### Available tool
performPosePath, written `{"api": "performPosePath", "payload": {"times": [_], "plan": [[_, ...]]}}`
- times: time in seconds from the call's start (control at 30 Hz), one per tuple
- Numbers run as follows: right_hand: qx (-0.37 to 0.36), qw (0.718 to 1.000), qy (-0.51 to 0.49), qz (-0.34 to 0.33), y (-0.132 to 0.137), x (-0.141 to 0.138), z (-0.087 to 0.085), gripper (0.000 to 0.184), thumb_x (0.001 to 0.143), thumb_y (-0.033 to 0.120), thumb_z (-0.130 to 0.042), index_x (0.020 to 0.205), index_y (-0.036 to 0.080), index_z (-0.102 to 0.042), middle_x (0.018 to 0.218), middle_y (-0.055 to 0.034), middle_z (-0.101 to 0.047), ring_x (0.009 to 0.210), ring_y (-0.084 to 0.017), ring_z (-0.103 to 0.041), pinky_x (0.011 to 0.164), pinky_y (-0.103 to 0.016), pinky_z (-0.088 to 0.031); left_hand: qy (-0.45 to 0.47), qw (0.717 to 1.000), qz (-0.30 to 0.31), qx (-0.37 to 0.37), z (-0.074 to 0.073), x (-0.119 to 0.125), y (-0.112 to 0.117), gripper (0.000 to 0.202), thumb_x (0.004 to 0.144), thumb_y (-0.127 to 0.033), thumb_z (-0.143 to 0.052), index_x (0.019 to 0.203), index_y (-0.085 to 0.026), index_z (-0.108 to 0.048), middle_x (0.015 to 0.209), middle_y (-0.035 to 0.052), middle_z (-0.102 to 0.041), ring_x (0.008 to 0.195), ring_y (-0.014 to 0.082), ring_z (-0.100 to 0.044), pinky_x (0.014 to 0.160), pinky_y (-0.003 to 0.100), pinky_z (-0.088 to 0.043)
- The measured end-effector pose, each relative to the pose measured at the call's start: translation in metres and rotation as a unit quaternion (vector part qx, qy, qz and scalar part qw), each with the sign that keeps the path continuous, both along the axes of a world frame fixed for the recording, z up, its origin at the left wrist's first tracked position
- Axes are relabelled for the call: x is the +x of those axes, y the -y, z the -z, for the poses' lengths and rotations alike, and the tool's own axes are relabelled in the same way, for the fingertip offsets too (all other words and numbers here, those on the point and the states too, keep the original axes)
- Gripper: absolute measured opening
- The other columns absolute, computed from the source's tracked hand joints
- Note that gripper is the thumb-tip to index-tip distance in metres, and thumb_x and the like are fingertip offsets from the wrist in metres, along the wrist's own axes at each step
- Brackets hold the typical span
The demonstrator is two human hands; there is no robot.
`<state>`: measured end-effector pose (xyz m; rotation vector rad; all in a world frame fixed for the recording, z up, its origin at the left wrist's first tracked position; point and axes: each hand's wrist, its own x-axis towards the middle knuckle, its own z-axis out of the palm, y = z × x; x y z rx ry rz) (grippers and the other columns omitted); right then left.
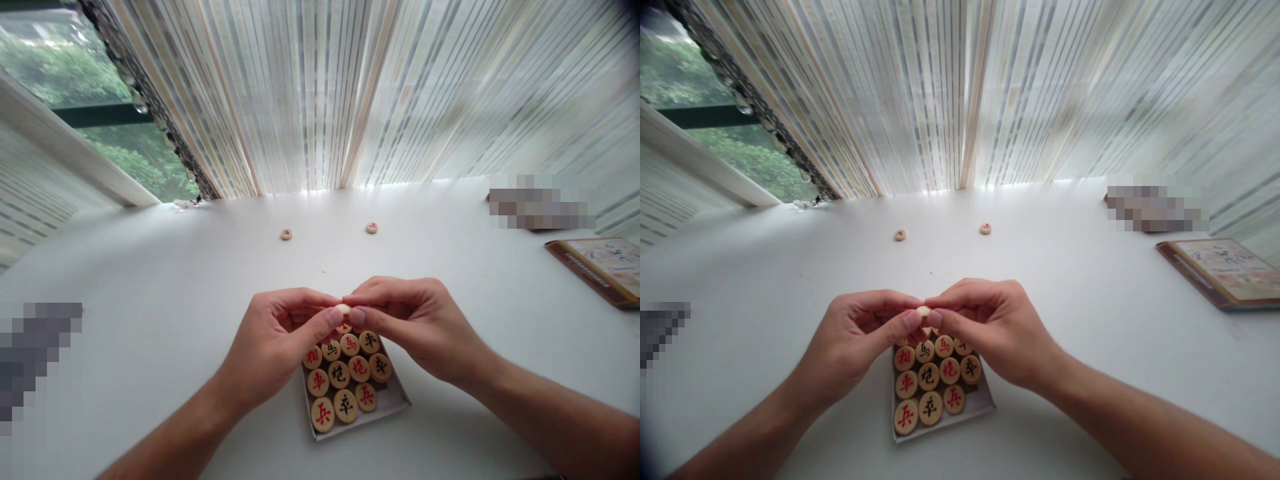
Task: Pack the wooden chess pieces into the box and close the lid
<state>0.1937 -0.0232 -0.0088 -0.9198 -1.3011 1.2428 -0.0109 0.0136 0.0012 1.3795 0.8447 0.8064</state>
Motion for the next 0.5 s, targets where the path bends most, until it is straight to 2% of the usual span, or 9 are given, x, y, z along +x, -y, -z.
{"api": "performPosePath", "payload": {"times": [0.2,0.4,0.5], "plan": [[-0.077,0.995,-0.054,-0.031,-0.0014,0.0013,0.0023,0.023,0.087,0.034,-0.091,0.108,0.027,-0.088,0.087,-0.0068,-0.084,0.079,-0.020,-0.080,0.075,-0.032,-0.068,0.017,1.000,0.009,-0.012,-0.0014,-0.0001,-0.0009,0.019,0.089,-0.034,-0.081,0.093,-0.015,-0.084,0.078,0.0076,-0.082,0.070,0.0196,-0.078,0.068,0.027,-0.067],[-0.090,0.994,-0.053,-0.039,-0.0024,0.0011,0.0057,0.029,0.088,0.038,-0.090,0.114,0.026,-0.086,0.082,-0.0068,-0.083,0.070,-0.018,-0.075,0.067,-0.029,-0.064,0.045,0.998,0.016,-0.045,0.0012,0.0008,-0.0002,0.031,0.089,-0.034,-0.084,0.111,-0.015,-0.077,0.074,0.0050,-0.081,0.071,0.0190,-0.080,0.070,0.026,-0.066],[-0.098,0.992,-0.065,-0.039,-0.0023,0.0008,0.0052,0.030,0.085,0.036,-0.093,0.112,0.026,-0.087,0.084,-0.0069,-0.083,0.073,-0.019,-0.077,0.069,-0.030,-0.065,0.053,0.997,0.014,-0.050,0.0013,0.0008,-0.0002,0.034,0.088,-0.033,-0.086,0.114,-0.015,-0.074,0.074,0.0044,-0.081,0.069,0.0177,-0.079,0.068,0.023,-0.065]]}}
